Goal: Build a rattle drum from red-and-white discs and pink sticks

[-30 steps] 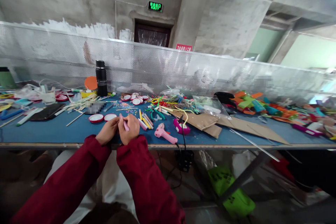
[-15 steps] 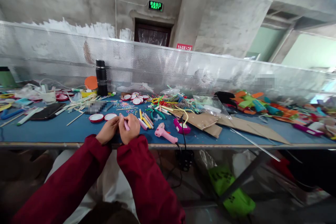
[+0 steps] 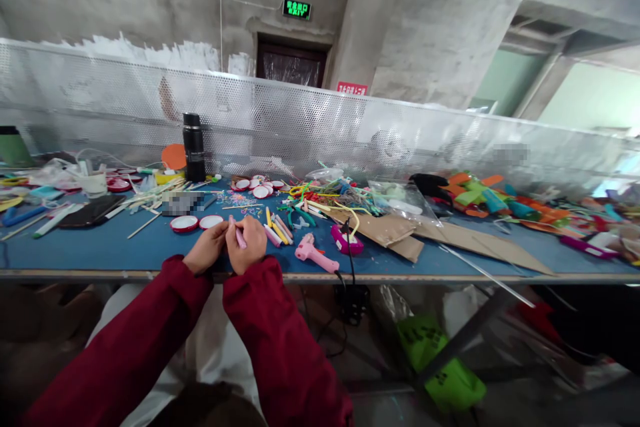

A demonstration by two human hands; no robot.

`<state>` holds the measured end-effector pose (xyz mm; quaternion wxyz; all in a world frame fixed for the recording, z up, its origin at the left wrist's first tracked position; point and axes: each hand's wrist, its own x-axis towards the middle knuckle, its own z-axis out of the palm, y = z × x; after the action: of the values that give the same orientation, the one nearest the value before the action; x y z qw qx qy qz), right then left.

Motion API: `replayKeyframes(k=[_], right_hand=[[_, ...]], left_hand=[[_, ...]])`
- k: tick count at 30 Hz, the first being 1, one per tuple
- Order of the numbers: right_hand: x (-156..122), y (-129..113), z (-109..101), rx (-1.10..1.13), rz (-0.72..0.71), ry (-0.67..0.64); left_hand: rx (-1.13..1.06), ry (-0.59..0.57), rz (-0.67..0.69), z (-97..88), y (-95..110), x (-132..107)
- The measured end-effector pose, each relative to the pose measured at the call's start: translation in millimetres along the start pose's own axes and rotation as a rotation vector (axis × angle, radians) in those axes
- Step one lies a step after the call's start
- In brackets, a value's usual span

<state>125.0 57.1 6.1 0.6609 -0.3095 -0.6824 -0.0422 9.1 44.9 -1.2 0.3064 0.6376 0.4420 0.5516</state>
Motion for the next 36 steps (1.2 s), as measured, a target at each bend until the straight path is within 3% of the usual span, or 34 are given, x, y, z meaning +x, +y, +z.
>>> replayKeyframes(k=[36], right_hand=[[0.4,0.0,-0.8,-0.005,0.019,-0.004]], left_hand=[[-0.032,-0.006,-0.043,2.7,0.8,-1.1]])
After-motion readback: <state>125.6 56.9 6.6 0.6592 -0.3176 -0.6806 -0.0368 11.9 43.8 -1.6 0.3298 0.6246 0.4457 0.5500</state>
